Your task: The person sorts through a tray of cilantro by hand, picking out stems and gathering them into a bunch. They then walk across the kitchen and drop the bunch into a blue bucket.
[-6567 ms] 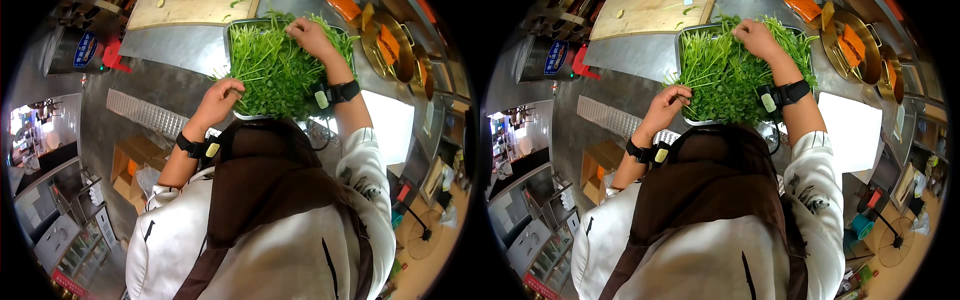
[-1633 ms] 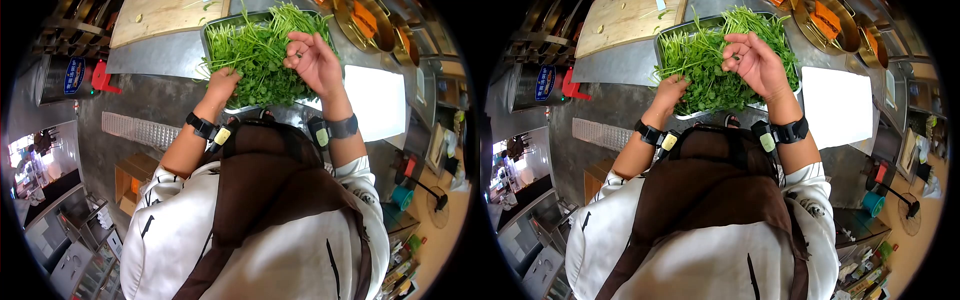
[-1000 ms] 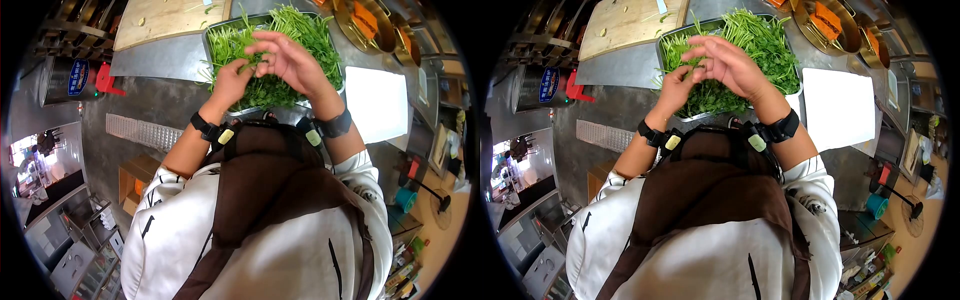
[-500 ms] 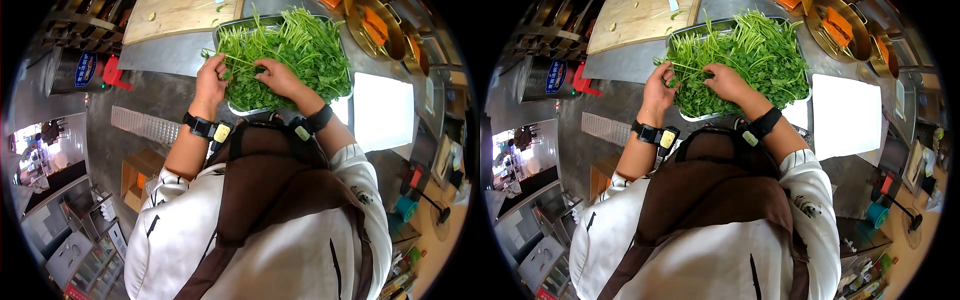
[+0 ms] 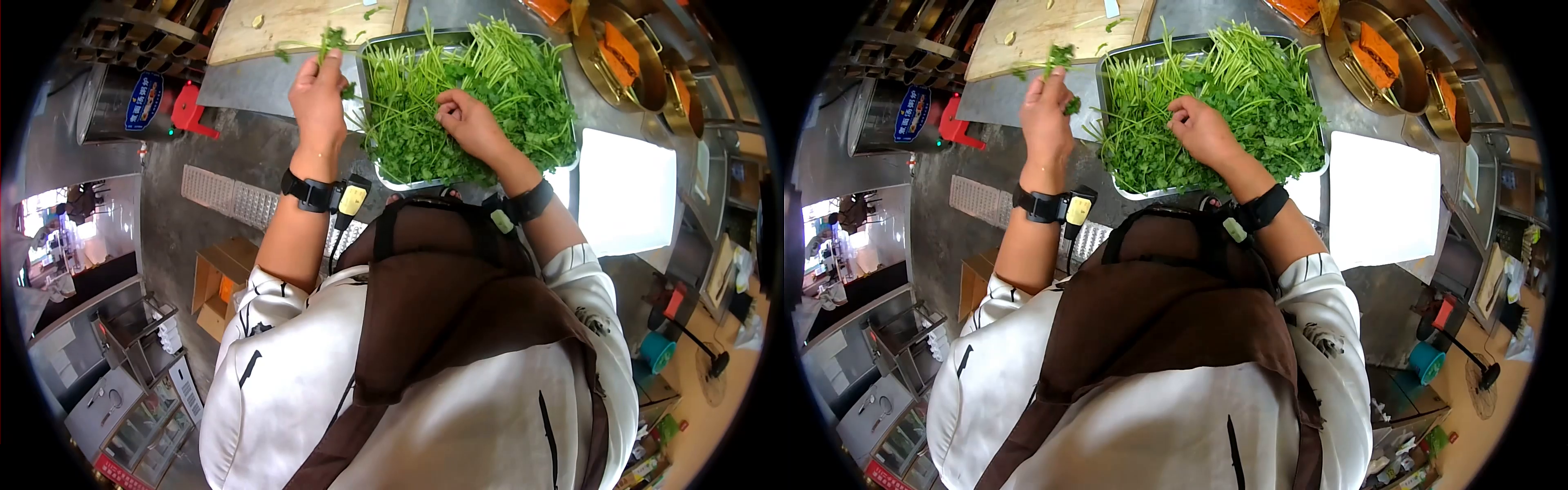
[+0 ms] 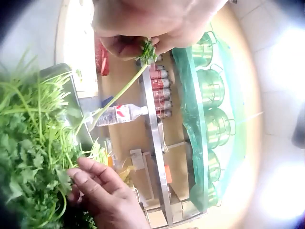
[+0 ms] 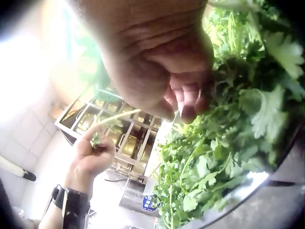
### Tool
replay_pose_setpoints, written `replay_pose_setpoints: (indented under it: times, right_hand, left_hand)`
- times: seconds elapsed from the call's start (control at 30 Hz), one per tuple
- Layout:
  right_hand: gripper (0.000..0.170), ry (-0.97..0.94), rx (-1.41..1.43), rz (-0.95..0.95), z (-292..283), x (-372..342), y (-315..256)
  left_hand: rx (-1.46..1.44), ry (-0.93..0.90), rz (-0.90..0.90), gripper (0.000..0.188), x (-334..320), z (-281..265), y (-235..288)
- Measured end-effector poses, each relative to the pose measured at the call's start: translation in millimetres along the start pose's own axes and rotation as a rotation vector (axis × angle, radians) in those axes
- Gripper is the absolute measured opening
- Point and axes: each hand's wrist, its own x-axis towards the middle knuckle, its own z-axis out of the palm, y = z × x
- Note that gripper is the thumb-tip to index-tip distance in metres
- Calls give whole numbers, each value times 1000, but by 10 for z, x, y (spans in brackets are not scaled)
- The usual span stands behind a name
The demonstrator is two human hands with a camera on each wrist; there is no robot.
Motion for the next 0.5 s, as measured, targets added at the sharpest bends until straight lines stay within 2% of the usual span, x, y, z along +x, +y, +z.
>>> replay_pose_setpoints:
  times: [0.07,0.13,0.17,0.2,0.27,0.33,0.37,0.43,0.5]
  right_hand:
    - [18,15,-57,-34,4,-14,-143]
    - [21,-19,-288,-216,46,-27,-302]
    - [22,-6,-344,-332,81,-18,-320]
    - [22,-5,-343,-330,120,3,-318]
    - [17,-32,-547,-527,201,59,-254]
    - [14,-17,-563,-548,228,77,-205]
    - [11,26,-467,-539,191,74,-228]
    - [9,52,-367,-523,86,46,-273]
    - [5,137,38,-319,-126,14,-321]
  left_hand:
    - [18,55,184,14,7,79,106]
    - [-6,37,196,12,-7,133,79]
    - [57,53,203,13,-45,182,28]
    - [121,70,210,15,-85,223,-35]
    - [203,63,183,16,-108,192,-282]
    - [430,-38,271,18,-61,87,-566]
    - [431,-35,268,18,-56,11,-650]
    - [774,-240,80,21,-127,-137,-692]
    - [838,-296,27,21,-182,-199,-662]
